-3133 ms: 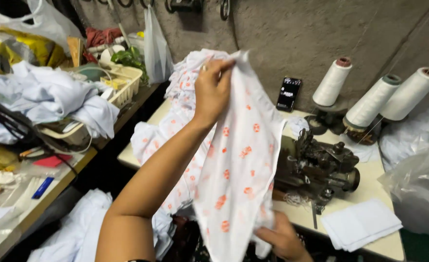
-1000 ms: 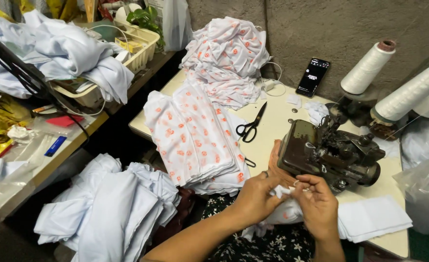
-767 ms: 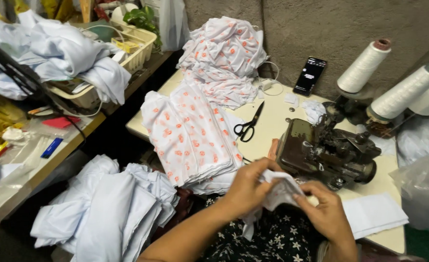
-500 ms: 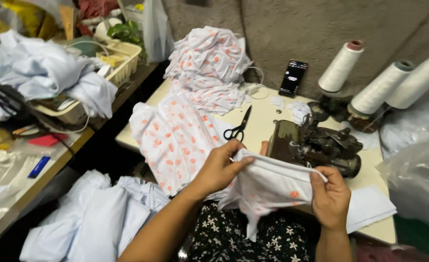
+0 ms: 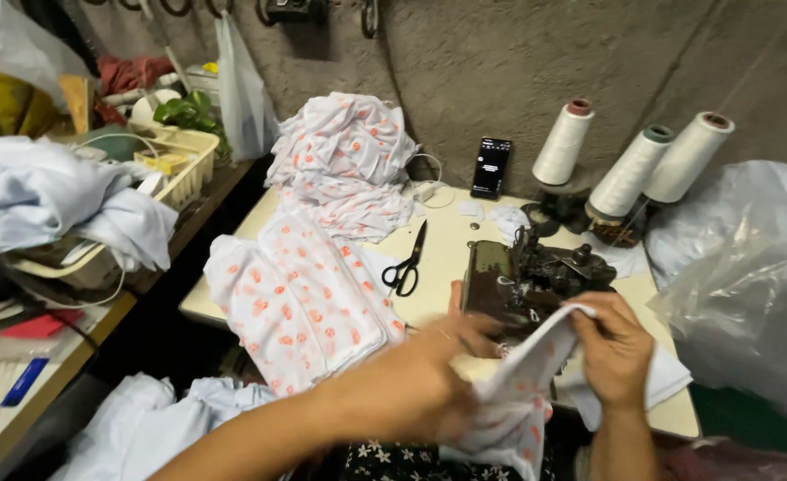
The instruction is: Sorting and preparing fabric pieces on a workbench in a sewing factory
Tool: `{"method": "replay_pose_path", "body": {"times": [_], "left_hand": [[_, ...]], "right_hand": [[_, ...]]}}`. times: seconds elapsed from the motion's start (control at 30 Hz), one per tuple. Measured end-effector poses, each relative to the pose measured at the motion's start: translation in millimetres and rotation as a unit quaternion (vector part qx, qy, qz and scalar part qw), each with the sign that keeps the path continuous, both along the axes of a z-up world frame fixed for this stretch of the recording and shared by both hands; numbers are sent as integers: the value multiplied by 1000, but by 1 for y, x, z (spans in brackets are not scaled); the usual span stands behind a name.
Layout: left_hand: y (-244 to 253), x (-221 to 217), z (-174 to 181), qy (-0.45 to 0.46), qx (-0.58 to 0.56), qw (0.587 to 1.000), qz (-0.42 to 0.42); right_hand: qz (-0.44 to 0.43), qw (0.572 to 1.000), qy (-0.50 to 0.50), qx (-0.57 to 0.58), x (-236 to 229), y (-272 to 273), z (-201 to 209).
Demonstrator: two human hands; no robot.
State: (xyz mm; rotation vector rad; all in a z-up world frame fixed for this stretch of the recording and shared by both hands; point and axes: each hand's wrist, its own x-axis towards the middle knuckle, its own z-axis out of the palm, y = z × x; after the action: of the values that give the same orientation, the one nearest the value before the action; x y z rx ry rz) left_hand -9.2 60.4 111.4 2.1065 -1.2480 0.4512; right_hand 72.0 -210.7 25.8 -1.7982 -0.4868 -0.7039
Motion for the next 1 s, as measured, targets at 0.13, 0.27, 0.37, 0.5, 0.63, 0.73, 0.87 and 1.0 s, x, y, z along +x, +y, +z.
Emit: {"method": "replay_pose_path", "body": {"times": [0.13, 0.27, 0.37, 0.5, 0.63, 0.73, 0.87, 1.0], "left_hand": [[-48, -5, -8, 113, 14, 960, -256], [-74, 44, -64, -122, 221, 967, 36], [-45, 53, -27, -81, 93, 991, 53], [-34, 56, -1, 25, 73, 992, 102], [-31, 69, 3, 58, 106, 985, 122], [-22, 65, 16, 35, 51, 994, 92], [-4, 60, 29, 60, -56, 996, 44], [8, 57, 37, 68, -83, 993, 42]], "right_hand": [[42, 998, 5, 42, 0, 30, -11], [96, 976, 75, 180, -3, 40, -37], [109, 982, 60, 141, 0, 31, -64], [109, 973, 85, 184, -5, 43, -51], [180, 944, 45, 274, -9, 59, -44], [169, 944, 49, 280, -26, 72, -70], [77, 991, 32, 101, -29, 85, -119], [55, 995, -80, -17, -32, 81, -107]]}}
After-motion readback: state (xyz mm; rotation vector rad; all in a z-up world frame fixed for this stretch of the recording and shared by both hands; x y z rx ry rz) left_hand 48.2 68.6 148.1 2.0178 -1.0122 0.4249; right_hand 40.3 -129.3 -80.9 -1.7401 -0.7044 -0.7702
